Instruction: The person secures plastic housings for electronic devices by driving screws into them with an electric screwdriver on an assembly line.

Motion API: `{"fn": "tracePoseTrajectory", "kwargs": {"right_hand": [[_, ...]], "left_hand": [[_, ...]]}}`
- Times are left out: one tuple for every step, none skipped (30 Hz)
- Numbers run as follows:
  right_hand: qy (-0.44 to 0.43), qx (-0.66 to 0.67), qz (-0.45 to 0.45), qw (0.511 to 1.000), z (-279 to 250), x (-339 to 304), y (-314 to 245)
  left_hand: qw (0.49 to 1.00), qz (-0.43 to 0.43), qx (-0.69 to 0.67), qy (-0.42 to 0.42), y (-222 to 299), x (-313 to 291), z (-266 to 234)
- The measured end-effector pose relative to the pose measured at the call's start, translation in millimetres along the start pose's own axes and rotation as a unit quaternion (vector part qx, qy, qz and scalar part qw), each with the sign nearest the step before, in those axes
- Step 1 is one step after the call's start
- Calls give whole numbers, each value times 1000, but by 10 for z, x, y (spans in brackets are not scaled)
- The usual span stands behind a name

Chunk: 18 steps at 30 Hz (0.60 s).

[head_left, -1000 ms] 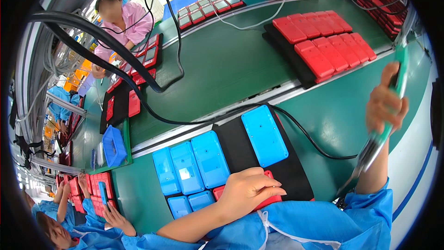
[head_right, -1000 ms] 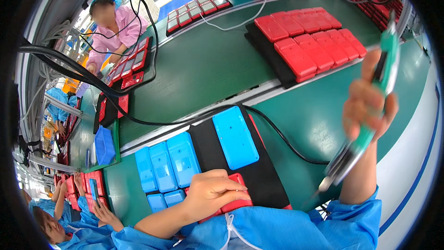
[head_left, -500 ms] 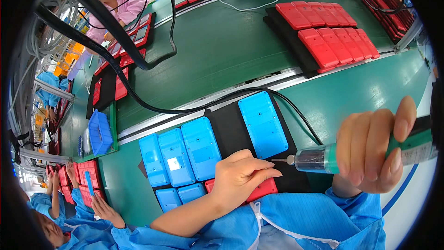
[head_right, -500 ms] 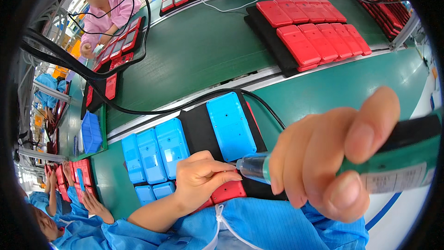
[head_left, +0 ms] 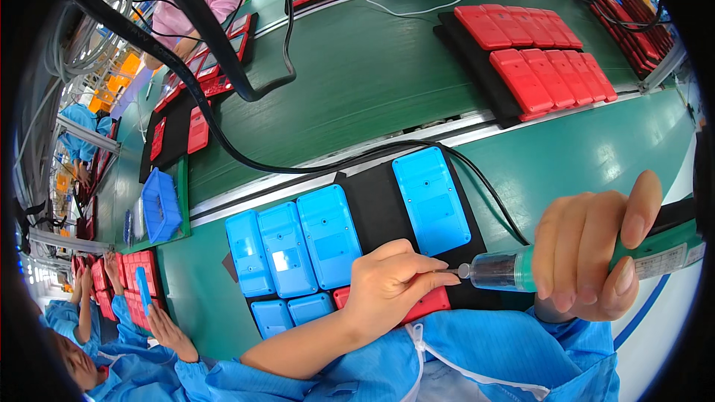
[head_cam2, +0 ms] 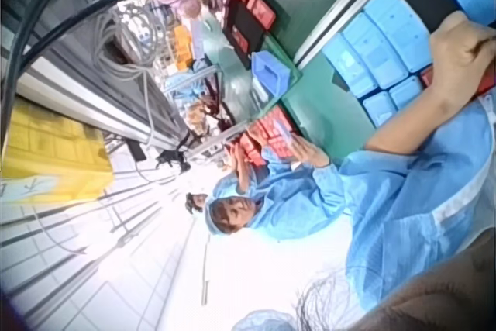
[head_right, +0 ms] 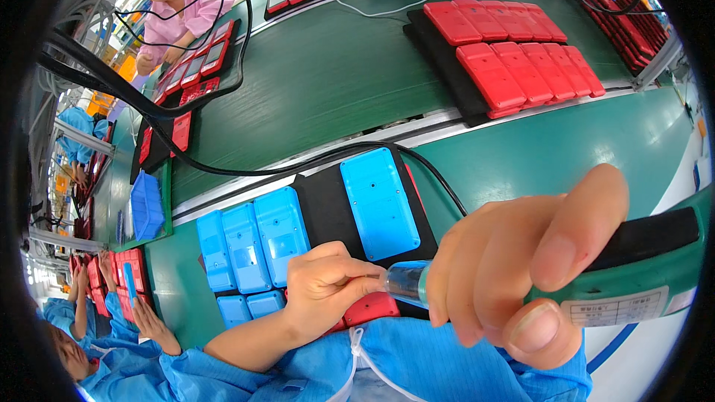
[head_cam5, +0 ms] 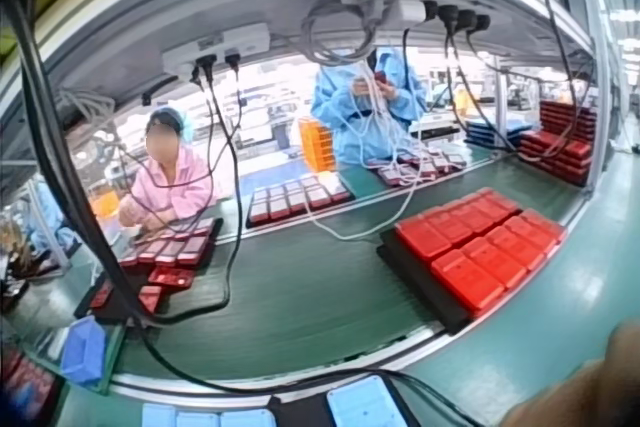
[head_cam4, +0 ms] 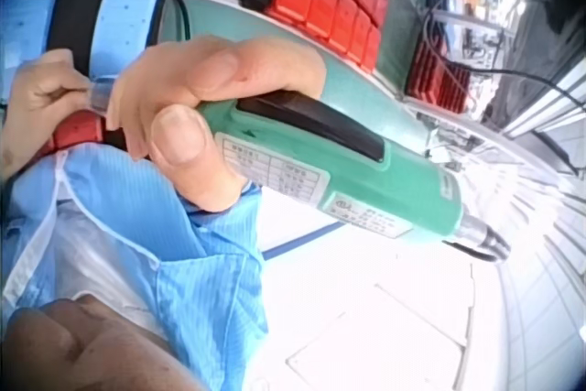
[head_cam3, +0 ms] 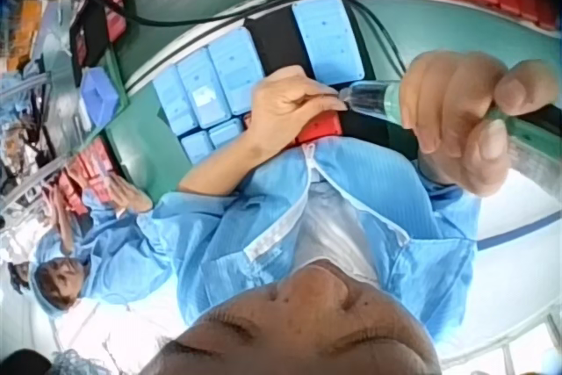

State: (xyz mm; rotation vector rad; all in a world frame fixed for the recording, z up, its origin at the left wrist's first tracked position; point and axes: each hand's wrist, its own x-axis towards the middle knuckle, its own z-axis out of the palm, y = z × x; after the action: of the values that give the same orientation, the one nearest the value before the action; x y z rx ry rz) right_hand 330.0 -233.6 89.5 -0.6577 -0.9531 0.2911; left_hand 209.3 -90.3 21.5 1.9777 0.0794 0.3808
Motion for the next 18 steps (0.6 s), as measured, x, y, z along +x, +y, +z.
{"fn": "tracePoseTrajectory", "kwargs": {"right_hand": [[0,0,0,1000,-1,-2,3],[-3,-3,-2,1000,-3,1,2],[-6,-7,-5,1000,-5,3,0],[-5,-7,-5,1000,-5,5,-4],[-4,-11,0,1000,3,12,2],[-3,-16,4,1000,6,18,13],[-2,-15,4,1000,4,24,29],[2,-8,5,1000,7,24,34],[6,-1,6,1000,9,27,43],[6,2,6,1000,15,28,49],[15,-6,0,1000,36,26,51],[20,1,-10,1000,79,36,116],[41,19,-9,999,96,16,128],[16,45,51,998,20,-56,39],[10,18,49,999,15,-99,50],[-8,2,15,1000,-46,-127,89],[-2,-46,13,999,-57,-139,66],[15,-108,1,994,-91,-180,89]], "left_hand": [[1000,-1,0,0,-1,-4,0],[1000,-5,0,-1,3,-4,-1],[1000,-10,1,-2,5,-1,1],[1000,-10,0,-3,8,7,2],[1000,-12,-4,-4,9,13,-5],[1000,-15,-8,-5,5,21,-11],[1000,-15,-7,-5,-4,28,-17],[1000,-18,-5,-7,-4,27,-18],[1000,-21,-2,-9,-5,29,-21],[1000,-22,0,-8,-14,32,-12],[1000,-7,5,-10,-15,24,4],[1000,4,25,-5,-34,0,-32],[998,13,47,-27,-65,-19,-17],[997,44,64,-23,-72,-34,-1],[994,82,68,-13,-133,-49,8],[994,97,51,-17,-104,-41,15],[997,67,41,-11,-90,-45,35],[996,78,38,6,-104,-55,67]]}}
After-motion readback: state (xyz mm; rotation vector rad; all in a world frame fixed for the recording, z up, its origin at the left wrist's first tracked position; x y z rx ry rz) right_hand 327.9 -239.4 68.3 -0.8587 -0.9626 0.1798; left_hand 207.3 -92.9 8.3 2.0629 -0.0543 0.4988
